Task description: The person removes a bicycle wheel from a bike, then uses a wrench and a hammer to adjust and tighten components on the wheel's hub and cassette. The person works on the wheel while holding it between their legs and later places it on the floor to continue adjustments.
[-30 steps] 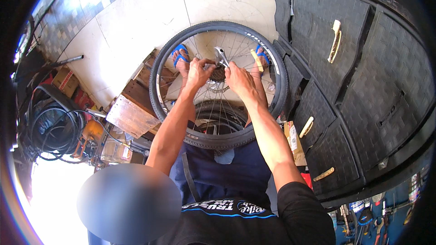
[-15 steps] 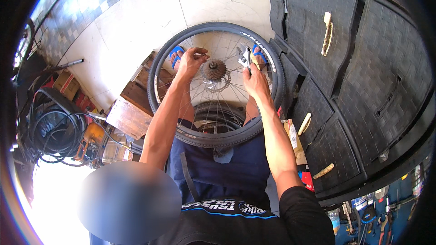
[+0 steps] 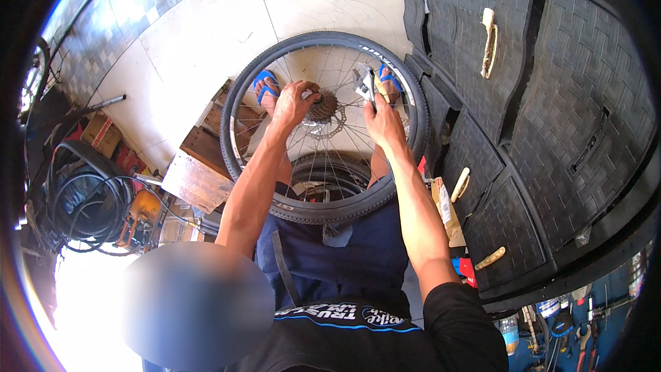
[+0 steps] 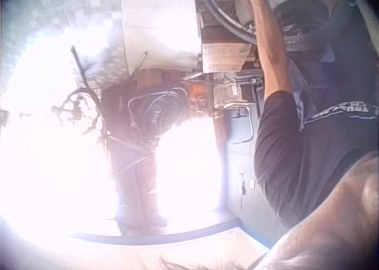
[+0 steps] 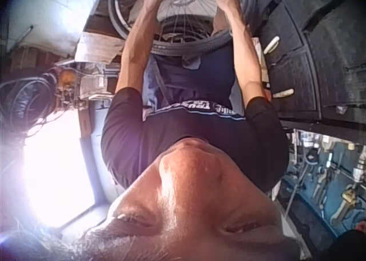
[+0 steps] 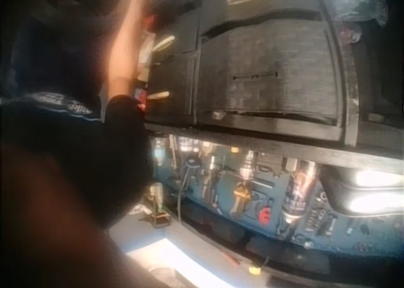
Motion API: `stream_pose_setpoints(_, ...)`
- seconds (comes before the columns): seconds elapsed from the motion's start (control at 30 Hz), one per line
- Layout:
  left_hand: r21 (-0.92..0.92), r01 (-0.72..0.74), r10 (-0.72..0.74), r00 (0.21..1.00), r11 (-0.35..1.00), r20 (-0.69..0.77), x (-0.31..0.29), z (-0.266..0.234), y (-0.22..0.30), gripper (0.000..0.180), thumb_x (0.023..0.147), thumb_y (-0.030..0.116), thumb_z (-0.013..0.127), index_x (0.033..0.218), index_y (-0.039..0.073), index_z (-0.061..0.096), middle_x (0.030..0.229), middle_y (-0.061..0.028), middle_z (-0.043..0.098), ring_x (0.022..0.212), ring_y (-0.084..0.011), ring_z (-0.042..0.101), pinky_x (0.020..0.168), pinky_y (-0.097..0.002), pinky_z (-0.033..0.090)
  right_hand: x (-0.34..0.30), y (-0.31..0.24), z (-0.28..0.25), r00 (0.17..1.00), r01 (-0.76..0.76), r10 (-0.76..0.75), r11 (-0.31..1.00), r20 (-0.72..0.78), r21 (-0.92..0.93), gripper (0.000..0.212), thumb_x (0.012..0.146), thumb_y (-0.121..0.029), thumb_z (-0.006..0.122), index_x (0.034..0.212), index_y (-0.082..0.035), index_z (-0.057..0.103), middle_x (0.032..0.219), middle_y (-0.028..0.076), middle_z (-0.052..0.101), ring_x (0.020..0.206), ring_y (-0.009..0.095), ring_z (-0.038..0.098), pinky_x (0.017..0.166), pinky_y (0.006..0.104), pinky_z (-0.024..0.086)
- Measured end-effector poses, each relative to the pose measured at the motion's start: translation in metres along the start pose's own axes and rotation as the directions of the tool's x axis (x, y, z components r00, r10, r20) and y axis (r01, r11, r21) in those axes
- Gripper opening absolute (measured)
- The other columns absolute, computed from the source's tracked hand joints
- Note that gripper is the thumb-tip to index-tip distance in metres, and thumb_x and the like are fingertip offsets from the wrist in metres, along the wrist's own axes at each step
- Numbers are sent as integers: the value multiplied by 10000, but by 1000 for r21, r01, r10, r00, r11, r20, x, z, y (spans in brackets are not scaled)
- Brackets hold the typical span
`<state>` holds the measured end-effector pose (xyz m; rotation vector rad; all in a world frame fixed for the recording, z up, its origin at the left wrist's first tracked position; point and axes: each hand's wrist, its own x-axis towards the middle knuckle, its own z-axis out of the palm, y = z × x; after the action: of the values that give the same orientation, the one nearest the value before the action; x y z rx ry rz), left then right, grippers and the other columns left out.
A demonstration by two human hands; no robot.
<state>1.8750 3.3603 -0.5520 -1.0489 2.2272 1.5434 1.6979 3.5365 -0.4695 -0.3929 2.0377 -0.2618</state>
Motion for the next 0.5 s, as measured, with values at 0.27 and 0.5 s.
stream_pose_setpoints(0.27,70,-157,139,967,985,211,22,-10,-12,259,844,134,754,1082,33,745,1016,-173,718,1017,-374,678,926,-446,537,-2,-5,-2,1000,2,-2,1000,7,3,368,1051,-344,486,1073,17,555,1003,355,675,968,555,648,852,615,496)
stream_pose_setpoints(0.5,100,-165,135,957,981,257,24,-9,-25,263,833,158,768,1060,32,732,1013,-208,704,997,-410,684,868,-466,565,-2,-5,0,1000,8,-8,1000,17,-8,360,1050,-341,490,1083,11,554,1015,349,677,976,550,650,853,612,497)
